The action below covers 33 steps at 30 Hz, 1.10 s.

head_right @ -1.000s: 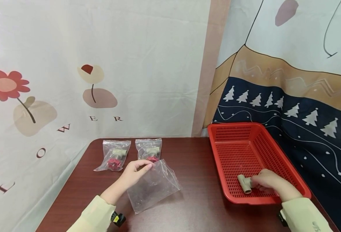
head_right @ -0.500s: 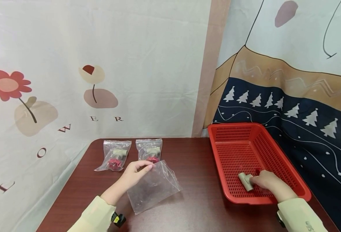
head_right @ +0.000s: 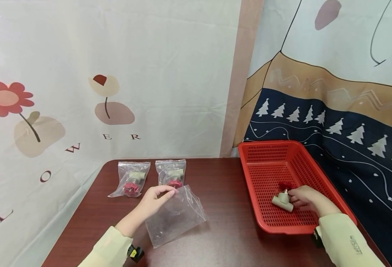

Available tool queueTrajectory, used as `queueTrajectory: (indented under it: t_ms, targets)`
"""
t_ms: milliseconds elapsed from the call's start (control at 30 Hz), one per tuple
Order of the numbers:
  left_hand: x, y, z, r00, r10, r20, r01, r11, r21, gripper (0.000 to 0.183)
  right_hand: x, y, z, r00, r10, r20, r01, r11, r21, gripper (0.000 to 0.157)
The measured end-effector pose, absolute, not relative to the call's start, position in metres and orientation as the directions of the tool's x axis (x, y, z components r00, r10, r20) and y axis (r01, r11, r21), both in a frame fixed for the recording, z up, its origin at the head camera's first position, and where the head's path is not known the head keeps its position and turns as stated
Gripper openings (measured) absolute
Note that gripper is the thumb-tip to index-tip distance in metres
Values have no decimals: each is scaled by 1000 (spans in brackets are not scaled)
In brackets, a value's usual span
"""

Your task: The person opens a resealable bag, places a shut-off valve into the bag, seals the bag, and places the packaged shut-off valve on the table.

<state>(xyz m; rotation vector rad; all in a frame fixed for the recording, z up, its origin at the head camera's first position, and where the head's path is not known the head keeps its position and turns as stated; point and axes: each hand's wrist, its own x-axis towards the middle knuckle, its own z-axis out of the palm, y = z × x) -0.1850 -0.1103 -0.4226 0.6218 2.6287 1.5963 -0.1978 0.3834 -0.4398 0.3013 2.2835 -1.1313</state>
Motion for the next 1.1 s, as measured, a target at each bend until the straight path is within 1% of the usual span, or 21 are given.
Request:
queueTrajectory:
  t_ms: [67, 167, 333, 467, 667, 700, 933, 1000, 1100]
  targets:
    - [-185, -110, -422, -922, 334, 195, 328, 409, 852, 16, -201, 384, -441, -796, -52, -602, 451, 612, -650, 60]
    - [-184, -110, -423, -923, 332, 195, 328, 411, 851, 16, -204, 383, -443, -773, -53, -633, 477, 610, -633, 66]
    - [-185, -109, -425, -920, 341, 192, 327, 401, 856, 16, -204, 382, -447, -754, -60, -655, 515, 564, -645, 68]
    - [-185, -109, -427, -918, 351, 185, 323, 391, 862, 16, -201, 383, -453, -754, -41, -655, 534, 542, -649, 60]
    - [-184, -108, -426, -917, 354, 185, 326, 396, 858, 15, -199, 382, -458, -777, -19, -630, 520, 546, -657, 39]
    - [-185, -108, -426, -917, 355, 184, 326, 399, 857, 15, -199, 381, -458, -780, -18, -625, 513, 552, -657, 40]
    - [-202, -114, -463, -911, 355, 211, 348, 384, 855, 17, -200, 381, -458, -797, -14, -604, 483, 585, -652, 55]
    - [-202, -114, -464, -908, 360, 214, 354, 390, 850, 18, -201, 380, -459, -798, -6, -602, 481, 596, -643, 55]
    - [-202, -113, -465, -913, 354, 204, 346, 402, 848, 16, -202, 379, -460, -804, 8, -595, 468, 626, -624, 63]
